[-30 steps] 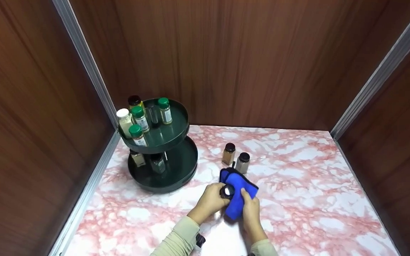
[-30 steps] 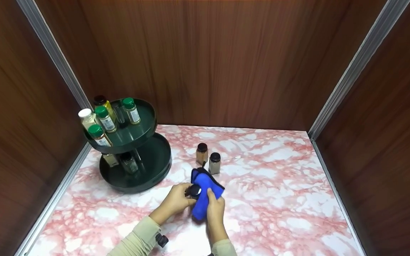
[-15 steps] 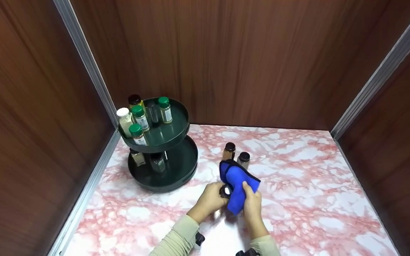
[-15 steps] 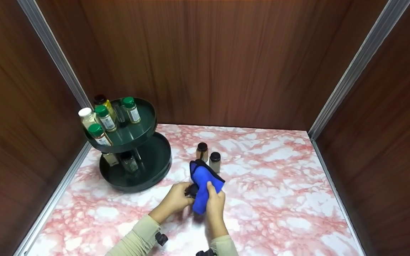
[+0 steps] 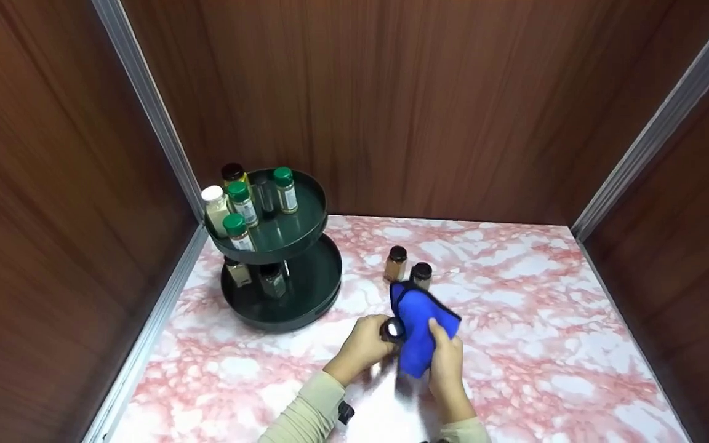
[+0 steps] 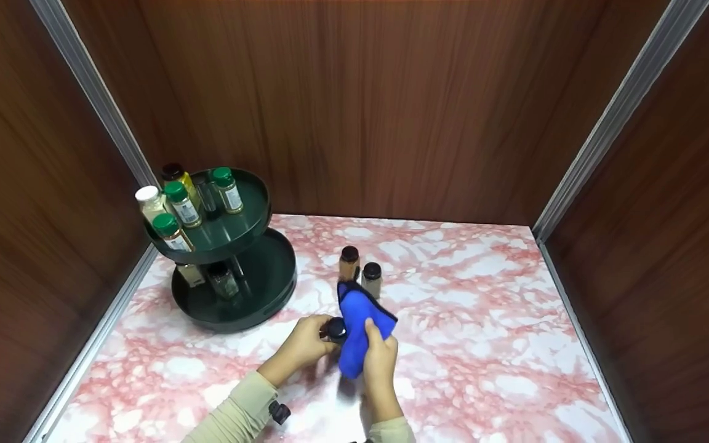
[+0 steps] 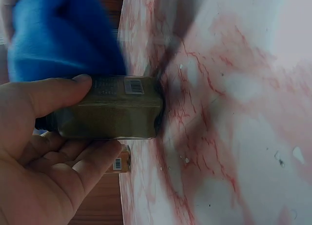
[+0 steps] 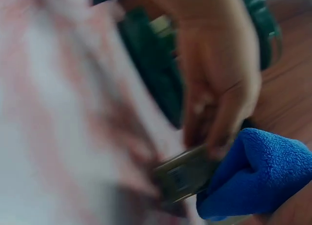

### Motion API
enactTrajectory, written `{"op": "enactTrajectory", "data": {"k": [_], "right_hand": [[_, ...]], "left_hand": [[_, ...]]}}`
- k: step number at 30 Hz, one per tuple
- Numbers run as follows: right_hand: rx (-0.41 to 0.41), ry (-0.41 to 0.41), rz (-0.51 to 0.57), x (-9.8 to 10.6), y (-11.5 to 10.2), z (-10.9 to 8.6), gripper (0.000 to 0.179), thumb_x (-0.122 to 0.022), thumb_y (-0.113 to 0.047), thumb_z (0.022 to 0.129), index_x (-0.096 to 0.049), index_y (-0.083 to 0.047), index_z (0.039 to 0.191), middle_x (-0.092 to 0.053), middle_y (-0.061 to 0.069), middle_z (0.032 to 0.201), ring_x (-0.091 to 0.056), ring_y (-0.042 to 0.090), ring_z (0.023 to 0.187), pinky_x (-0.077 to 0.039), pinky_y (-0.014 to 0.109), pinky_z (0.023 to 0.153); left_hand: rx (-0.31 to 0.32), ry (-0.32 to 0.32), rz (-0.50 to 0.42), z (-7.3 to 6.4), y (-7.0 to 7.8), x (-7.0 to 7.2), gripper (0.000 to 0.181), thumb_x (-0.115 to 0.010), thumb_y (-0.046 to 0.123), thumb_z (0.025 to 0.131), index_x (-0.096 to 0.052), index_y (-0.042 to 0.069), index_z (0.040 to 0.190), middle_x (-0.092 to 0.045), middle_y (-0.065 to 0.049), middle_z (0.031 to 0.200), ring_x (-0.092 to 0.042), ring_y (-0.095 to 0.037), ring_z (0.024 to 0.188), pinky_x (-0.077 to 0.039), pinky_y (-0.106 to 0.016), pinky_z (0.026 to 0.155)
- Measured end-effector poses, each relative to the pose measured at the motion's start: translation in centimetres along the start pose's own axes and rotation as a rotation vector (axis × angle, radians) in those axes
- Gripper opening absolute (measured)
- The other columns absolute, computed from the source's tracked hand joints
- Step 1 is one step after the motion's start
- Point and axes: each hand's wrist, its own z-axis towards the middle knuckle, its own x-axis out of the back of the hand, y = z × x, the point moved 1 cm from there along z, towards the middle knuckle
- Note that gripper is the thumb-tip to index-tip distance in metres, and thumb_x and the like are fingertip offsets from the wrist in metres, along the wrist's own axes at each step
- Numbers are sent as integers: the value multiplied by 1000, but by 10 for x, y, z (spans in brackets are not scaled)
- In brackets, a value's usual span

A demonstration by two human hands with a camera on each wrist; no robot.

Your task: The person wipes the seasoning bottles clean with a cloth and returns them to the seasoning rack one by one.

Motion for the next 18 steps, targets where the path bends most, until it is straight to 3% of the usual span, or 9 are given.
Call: {"op": "enactTrajectory", "data": {"k": [5,9,13,18], "right_hand": [[53,18,-37,-11,3,16,26,-64,-27,100,-69,-2,91,-69,0,74,-64,13,69,-55,27,69],[13,28,-86,-11,25,27,29,-64,-29,100,-71,-1,95,-70,-1,78,-65,11,72,-55,25,70],[-25,-2,-123,-4,43,27,32,-62,-28,102,-69,3,106,-73,2,86,-68,12,78,-56,26,74],[0,-23,-194,2,42,15,31,-62,-25,102,-71,5,103,-74,5,82,-68,13,74,-57,28,70]], "left_hand": [[-50,20,19,1,2,1,26,-82,7,71,-72,6,95,-73,-4,87,-62,-12,78,-51,-25,73],[-39,32,34,0,3,1,30,-83,8,69,-72,5,97,-74,-7,90,-62,-11,80,-52,-27,75],[-3,17,32,-1,2,1,37,-85,8,69,-73,3,103,-75,-8,94,-62,-11,82,-53,-28,77],[18,9,13,-3,0,0,37,-85,8,69,-73,2,103,-73,-3,91,-60,-10,81,-51,-28,76]]}}
